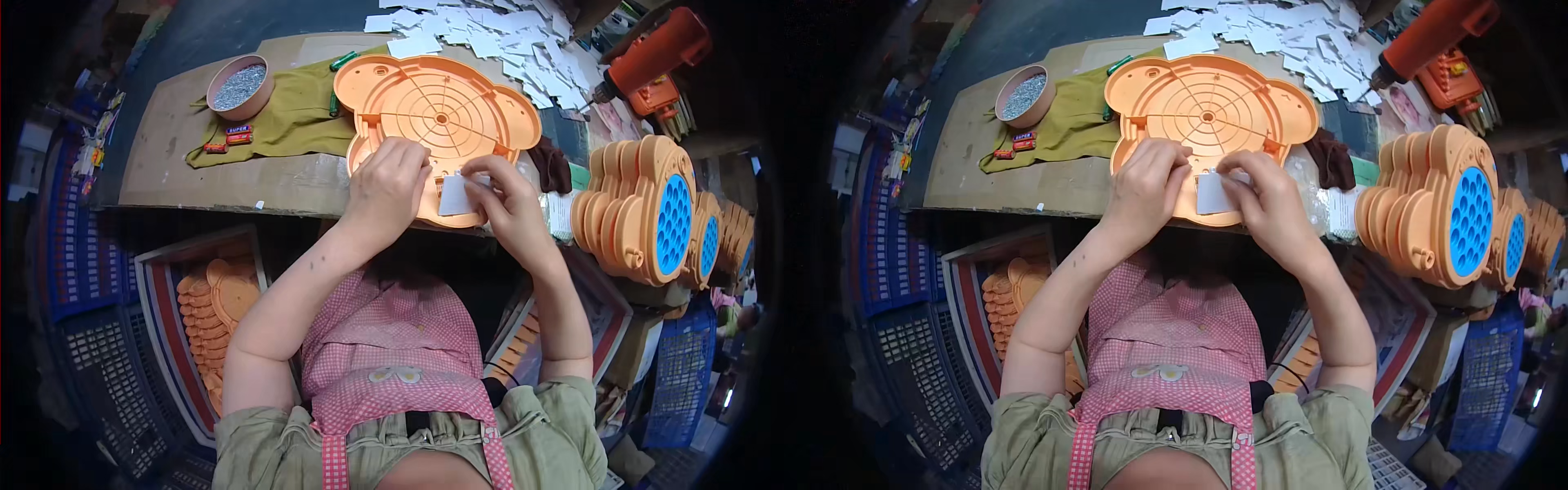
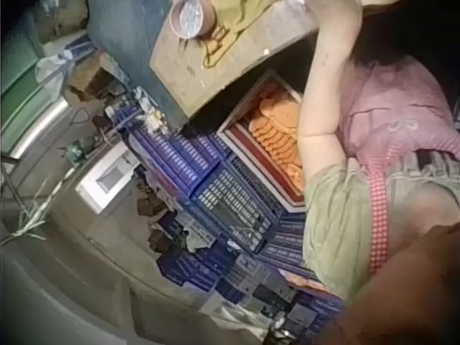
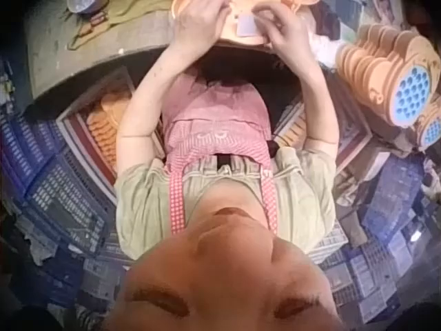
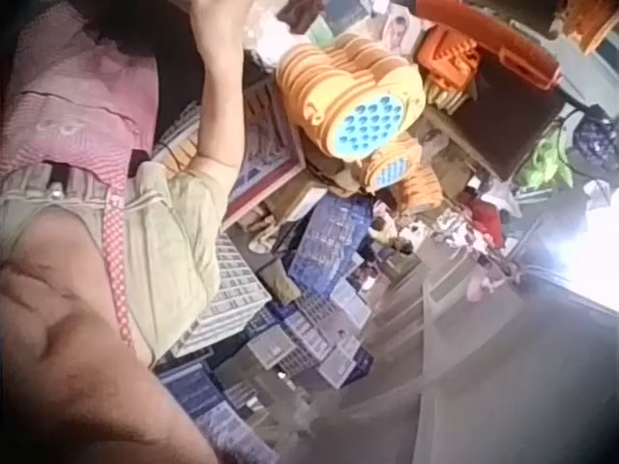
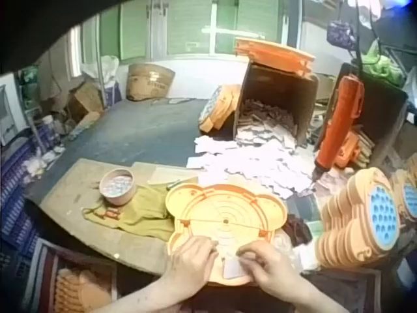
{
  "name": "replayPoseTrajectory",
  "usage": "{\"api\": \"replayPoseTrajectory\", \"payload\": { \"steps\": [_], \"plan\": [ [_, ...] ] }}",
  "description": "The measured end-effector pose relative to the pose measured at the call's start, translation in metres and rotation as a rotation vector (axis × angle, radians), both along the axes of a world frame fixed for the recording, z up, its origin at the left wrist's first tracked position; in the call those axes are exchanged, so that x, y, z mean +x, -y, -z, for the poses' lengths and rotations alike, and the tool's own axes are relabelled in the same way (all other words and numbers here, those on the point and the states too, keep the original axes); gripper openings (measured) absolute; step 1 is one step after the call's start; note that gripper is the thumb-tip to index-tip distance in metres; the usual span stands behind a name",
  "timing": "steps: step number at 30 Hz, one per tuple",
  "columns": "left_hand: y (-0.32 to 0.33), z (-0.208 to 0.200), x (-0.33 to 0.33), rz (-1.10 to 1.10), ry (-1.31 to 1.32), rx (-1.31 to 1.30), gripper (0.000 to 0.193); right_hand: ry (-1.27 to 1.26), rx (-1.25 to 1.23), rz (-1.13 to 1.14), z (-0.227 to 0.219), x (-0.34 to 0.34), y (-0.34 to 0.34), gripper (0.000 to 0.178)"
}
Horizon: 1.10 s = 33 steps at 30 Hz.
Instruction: Assembling plastic bear-shaped toys by inserting components and applying sealant.
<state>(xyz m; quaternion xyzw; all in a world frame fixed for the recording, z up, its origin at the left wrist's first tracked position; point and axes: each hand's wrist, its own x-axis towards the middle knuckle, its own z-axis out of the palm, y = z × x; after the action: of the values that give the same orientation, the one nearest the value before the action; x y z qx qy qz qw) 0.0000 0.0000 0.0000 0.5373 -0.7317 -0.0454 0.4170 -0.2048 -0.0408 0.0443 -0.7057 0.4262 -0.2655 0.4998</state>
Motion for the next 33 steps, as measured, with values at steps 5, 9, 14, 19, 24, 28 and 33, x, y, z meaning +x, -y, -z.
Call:
{"api": "replayPoseTrajectory", "payload": {
  "steps": [5,9,14,19,24,28,33],
  "plan": [
    [0.0,0.001,0.0,-0.04,-0.028,0.006,0.017,-0.273,-0.356,-0.134,-0.006,-0.002,0.006,0.024],
    [0.003,-0.005,-0.004,-0.027,-0.008,0.052,0.017,-0.366,-0.936,-0.171,0.004,-0.003,0.002,0.033],
    [-0.002,-0.014,-0.018,0.184,0.19,-0.132,0.019,-0.179,-1.075,0.162,-0.022,-0.026,0.036,0.036],
    [0.005,-0.023,-0.028,0.223,0.339,-0.154,0.019,0.317,-1.139,0.753,-0.1,-0.053,0.129,0.072],
    [0.011,-0.014,-0.008,0.284,-0.1,0.06,0.018,0.572,-0.555,0.416,-0.114,-0.042,0.163,0.063],
    [0.01,-0.013,-0.01,0.193,-0.279,0.055,0.018,0.583,-0.477,0.31,-0.107,-0.012,0.079,0.063],
    [-0.015,-0.032,-0.023,0.265,0.045,0.058,0.012,0.827,-0.276,0.109,-0.076,0.026,0.023,0.069]
  ]
}}
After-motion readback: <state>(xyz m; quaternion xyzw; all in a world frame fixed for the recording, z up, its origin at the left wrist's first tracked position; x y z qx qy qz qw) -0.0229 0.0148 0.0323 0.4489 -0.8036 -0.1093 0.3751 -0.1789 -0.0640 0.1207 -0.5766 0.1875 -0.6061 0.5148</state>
